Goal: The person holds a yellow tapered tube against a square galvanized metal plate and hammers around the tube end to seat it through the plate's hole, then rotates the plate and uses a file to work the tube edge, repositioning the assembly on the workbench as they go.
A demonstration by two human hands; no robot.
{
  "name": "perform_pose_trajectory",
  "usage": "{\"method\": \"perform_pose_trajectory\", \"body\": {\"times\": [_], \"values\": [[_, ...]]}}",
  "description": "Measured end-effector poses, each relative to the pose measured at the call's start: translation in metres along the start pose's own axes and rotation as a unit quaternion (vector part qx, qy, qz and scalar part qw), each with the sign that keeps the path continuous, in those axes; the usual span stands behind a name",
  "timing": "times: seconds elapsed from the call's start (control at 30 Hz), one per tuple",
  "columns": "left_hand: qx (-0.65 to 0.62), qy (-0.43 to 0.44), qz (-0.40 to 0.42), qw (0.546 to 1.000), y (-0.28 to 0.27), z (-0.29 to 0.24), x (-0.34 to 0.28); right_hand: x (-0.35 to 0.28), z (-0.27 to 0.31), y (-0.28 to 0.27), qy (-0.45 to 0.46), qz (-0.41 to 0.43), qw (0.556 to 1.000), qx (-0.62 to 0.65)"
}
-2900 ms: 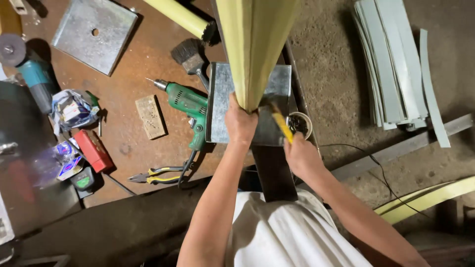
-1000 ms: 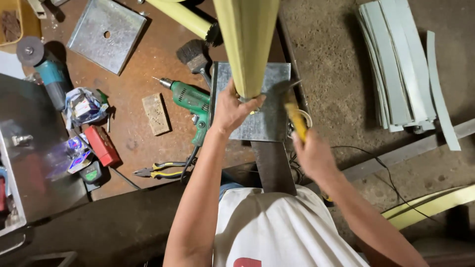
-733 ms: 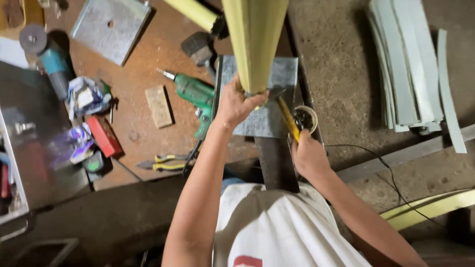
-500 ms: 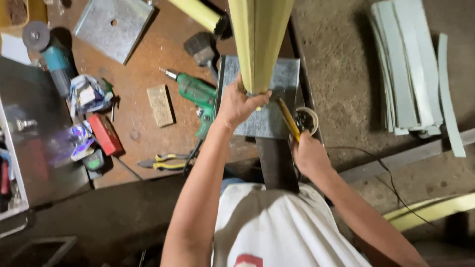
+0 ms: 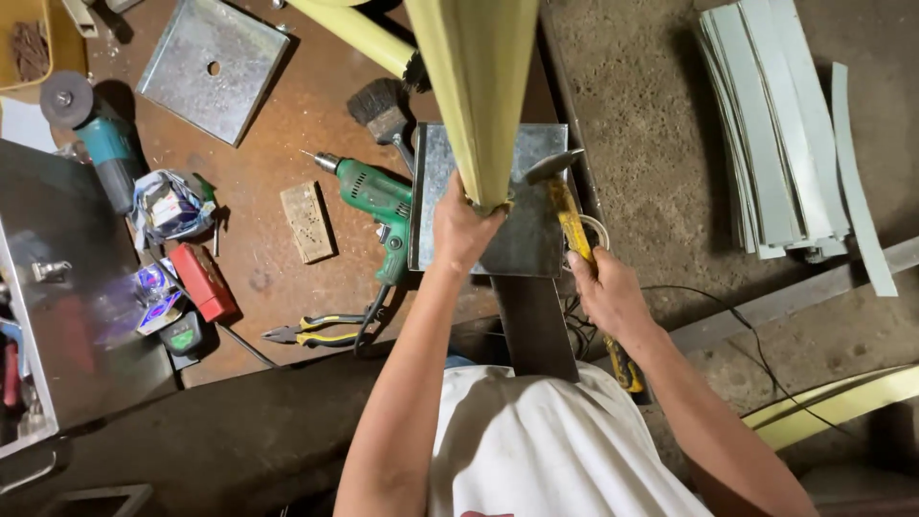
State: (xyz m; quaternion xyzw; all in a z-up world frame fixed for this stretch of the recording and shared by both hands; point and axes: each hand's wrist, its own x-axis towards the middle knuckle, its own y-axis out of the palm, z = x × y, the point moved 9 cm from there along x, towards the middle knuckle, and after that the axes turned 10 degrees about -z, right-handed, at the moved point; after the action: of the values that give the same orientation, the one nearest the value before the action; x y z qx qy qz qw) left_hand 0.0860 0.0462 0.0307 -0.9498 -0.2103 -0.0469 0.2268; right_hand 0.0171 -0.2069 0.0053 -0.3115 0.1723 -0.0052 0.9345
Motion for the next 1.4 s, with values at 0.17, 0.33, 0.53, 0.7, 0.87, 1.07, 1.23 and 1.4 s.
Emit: {"method": "perform_pose_trajectory", "body": {"times": [0.17,0.33,0.53,0.7,0.87,1.07,1.23,1.4], "values": [[0.016,-0.037,-0.028,0.999,-0.001,0.0,0.002,0.005,-0.001,-0.001,-0.018,-0.036,0.998,0.047],[-0.039,-0.003,-0.07,0.997,-0.031,0.001,0.009,0.006,0.014,-0.007,0.02,-0.011,0.992,0.121],[-0.102,-0.041,-0.113,0.987,-0.1,0.023,0.043,0.003,0.079,0.008,-0.052,0.052,0.988,0.137],[0.121,0.113,-0.223,0.961,-0.183,0.05,0.069,-0.007,0.161,0.066,-0.01,0.161,0.944,0.288],[0.03,0.056,-0.263,0.963,-0.24,0.066,0.072,-0.048,0.266,0.113,-0.094,0.247,0.929,0.258],[-0.081,0.005,-0.324,0.942,-0.3,0.131,0.056,-0.06,0.339,0.189,-0.337,0.196,0.885,0.253],[-0.029,0.088,-0.351,0.932,-0.327,0.146,0.05,-0.087,0.356,0.252,-0.158,0.278,0.916,0.241],[-0.047,0.066,-0.347,0.934,-0.328,0.195,0.063,-0.124,0.371,0.28,0.044,0.337,0.893,0.295]]}}
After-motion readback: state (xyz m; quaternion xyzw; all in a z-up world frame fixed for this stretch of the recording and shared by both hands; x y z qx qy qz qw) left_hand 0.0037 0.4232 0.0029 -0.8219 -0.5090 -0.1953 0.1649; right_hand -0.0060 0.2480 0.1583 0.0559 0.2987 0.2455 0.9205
